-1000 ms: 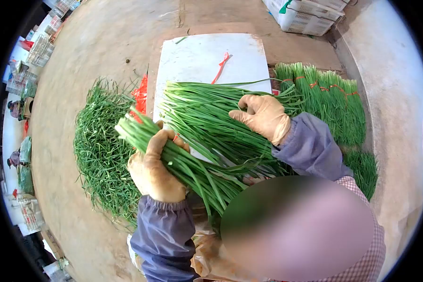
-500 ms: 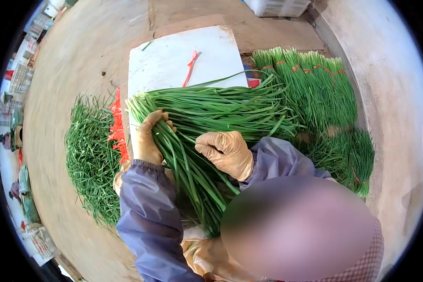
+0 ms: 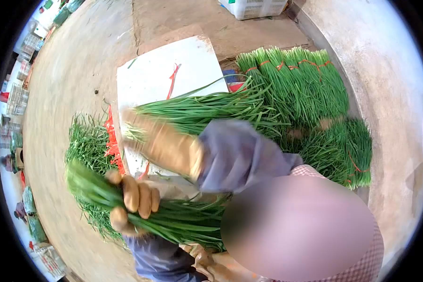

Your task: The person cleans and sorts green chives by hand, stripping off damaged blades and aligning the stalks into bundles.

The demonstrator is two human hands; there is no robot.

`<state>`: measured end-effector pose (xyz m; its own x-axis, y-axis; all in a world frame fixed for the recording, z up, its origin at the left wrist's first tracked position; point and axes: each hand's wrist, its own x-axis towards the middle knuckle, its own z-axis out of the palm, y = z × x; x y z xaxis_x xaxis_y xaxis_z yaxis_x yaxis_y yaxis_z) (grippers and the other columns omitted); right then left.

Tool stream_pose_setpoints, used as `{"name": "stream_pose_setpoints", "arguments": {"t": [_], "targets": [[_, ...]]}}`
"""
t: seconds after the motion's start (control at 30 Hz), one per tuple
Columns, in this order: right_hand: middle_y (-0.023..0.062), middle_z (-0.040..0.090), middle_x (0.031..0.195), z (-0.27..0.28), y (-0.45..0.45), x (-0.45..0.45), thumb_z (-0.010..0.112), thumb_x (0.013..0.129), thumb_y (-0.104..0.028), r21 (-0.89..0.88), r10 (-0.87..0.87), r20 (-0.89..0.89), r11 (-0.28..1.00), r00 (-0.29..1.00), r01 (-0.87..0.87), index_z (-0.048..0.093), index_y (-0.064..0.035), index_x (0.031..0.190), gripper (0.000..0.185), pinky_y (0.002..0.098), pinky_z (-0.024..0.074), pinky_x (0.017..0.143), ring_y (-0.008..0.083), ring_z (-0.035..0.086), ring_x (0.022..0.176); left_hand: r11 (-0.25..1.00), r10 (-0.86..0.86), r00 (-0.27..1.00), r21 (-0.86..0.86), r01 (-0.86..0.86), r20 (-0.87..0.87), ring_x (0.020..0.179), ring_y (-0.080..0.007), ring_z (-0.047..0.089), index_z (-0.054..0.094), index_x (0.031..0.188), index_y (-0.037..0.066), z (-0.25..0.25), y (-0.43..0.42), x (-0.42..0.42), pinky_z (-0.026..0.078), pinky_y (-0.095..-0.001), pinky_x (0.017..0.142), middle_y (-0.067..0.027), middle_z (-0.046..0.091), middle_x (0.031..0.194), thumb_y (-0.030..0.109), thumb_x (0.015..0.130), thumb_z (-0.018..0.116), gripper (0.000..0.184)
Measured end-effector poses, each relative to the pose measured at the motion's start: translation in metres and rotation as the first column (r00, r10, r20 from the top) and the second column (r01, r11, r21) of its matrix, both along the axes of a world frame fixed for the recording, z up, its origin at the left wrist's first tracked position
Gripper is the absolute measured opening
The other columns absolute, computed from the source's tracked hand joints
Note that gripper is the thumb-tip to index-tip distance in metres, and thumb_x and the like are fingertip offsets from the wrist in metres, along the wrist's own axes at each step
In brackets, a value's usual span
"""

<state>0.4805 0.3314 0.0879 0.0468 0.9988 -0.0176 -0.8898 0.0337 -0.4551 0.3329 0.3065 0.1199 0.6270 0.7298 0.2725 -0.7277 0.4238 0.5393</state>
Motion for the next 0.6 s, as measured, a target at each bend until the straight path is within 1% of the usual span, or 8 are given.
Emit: {"name": "stream_pose_setpoints", "arguments": {"t": [0.03, 0.17, 0.23, 0.33, 0.4, 0.43, 0.5, 0.6], "targets": [[0.0187, 0.054, 0.128, 0.005, -0.011, -0.01, 0.053, 0.098, -0.032, -0.097, 0.242, -0.231, 0.958, 0.942, -0.27, 0.041, 0.0016, 0.136, 0.052, 0.0313, 0.0472, 0.095, 0.0238, 0.055, 0.114, 0.995, 0.098, 0.988, 0.026, -0.095, -0.119, 0.06, -0.0126, 0.051, 0.036, 0.135, 0.002, 0.01, -0.007, -0.009, 0.042, -0.0288, 0.056, -0.0038, 0.054, 0.086, 0.013, 0.085, 0.066, 0.059], [0.015, 0.065, 0.103, 0.007, -0.072, -0.024, 0.054, 0.098, -0.019, 0.037, 0.122, 0.518, 0.986, 0.847, -0.165, 0.06, 0.003, 0.114, 0.028, 0.0319, 0.0485, 0.084, 0.023, 0.063, 0.096, 0.948, 0.308, 0.93, -0.012, -0.317, -0.2, 0.063, -0.0091, 0.042, 0.036, 0.137, 0.002, 0.024, -0.013, -0.044, 0.038, -0.0269, 0.057, -0.0014, 0.047, 0.087, 0.012, 0.089, 0.062, 0.055], [0.0148, 0.067, 0.095, -0.005, -0.095, -0.004, 0.055, 0.097, -0.02, 0.088, 0.095, 0.75, 0.966, 0.655, -0.242, 0.065, -0.0001, 0.108, 0.025, 0.0302, 0.0508, 0.078, 0.0202, 0.065, 0.088, 0.919, 0.359, 0.9, -0.074, -0.387, -0.249, 0.063, -0.0085, 0.039, 0.037, 0.136, 0.002, 0.024, -0.011, -0.041, 0.037, -0.0259, 0.058, 0.0, 0.043, 0.084, 0.016, 0.091, 0.058, 0.051], [0.0125, 0.068, 0.085, -0.013, -0.113, 0.045, 0.058, 0.095, -0.019, 0.229, -0.221, 0.902, 0.973, 0.372, 0.021, 0.067, -0.0023, 0.099, 0.02, 0.0304, 0.0529, 0.071, 0.0174, 0.065, 0.078, 0.894, 0.316, 0.864, -0.182, -0.41, -0.391, 0.063, -0.0082, 0.033, 0.038, 0.134, 0.002, 0.024, -0.001, -0.011, 0.036, -0.0253, 0.059, 0.0008, 0.035, 0.08, 0.017, 0.092, 0.053, 0.047], [0.01, 0.067, 0.083, -0.013, -0.116, 0.097, 0.058, 0.095, -0.018, 0.134, -0.239, 0.865, 0.957, 0.44, 0.257, 0.066, -0.0038, 0.096, 0.016, 0.029, 0.0524, 0.067, 0.0153, 0.063, 0.073, 0.902, 0.271, 0.825, -0.167, -0.397, -0.497, 0.064, -0.0094, 0.047, 0.041, 0.131, 0.002, 0.025, 0.014, 0.013, 0.045, -0.0255, 0.059, 0.0009, 0.048, 0.081, 0.018, 0.089, 0.058, 0.049], [0.0075, 0.067, 0.082, -0.017, -0.117, 0.125, 0.059, 0.095, -0.019, 0.012, -0.238, 0.77, 0.933, 0.591, 0.359, 0.066, -0.0034, 0.097, 0.017, 0.0267, 0.0521, 0.065, 0.0132, 0.063, 0.069, 0.904, 0.258, 0.801, -0.158, -0.398, -0.54, 0.065, -0.0105, 0.052, 0.042, 0.13, 0.002, 0.022, 0.023, 0.025, 0.048, -0.0255, 0.06, 0.0005, 0.054, 0.082, 0.019, 0.088, 0.06, 0.049], [0.0035, 0.066, 0.08, -0.03, -0.122, 0.174, 0.06, 0.095, -0.022, -0.079, -0.243, 0.789, 0.871, 0.565, 0.485, 0.064, -0.0028, 0.096, 0.02, 0.0223, 0.0492, 0.062, 0.0092, 0.06, 0.066, 0.941, 0.172, 0.749, -0.118, -0.317, -0.64, 0.066, -0.0128, 0.059, 0.046, 0.126, 0.001, 0.005, 0.049, 0.041, 0.052, -0.0259, 0.061, -0.0017, 0.06, 0.083, 0.018, 0.085, 0.063, 0.047], [0.0021, 0.064, 0.077, -0.067, -0.128, 0.216, 0.06, 0.095, -0.025, -0.191, -0.05, 0.861, 0.89, 0.506, 0.414, 0.064, -0.0032, 0.097, 0.022, 0.0211, 0.0454, 0.057, 0.0078, 0.055, 0.061, 0.971, 0.023, 0.687, -0.148, -0.189, -0.726, 0.063, -0.0137, 0.059, 0.051, 0.122, 0.0, -0.027, 0.071, 0.071, 0.053, -0.0274, 0.057, -0.0034, 0.06, 0.079, 0.014, 0.083, 0.065, 0.044]]}}
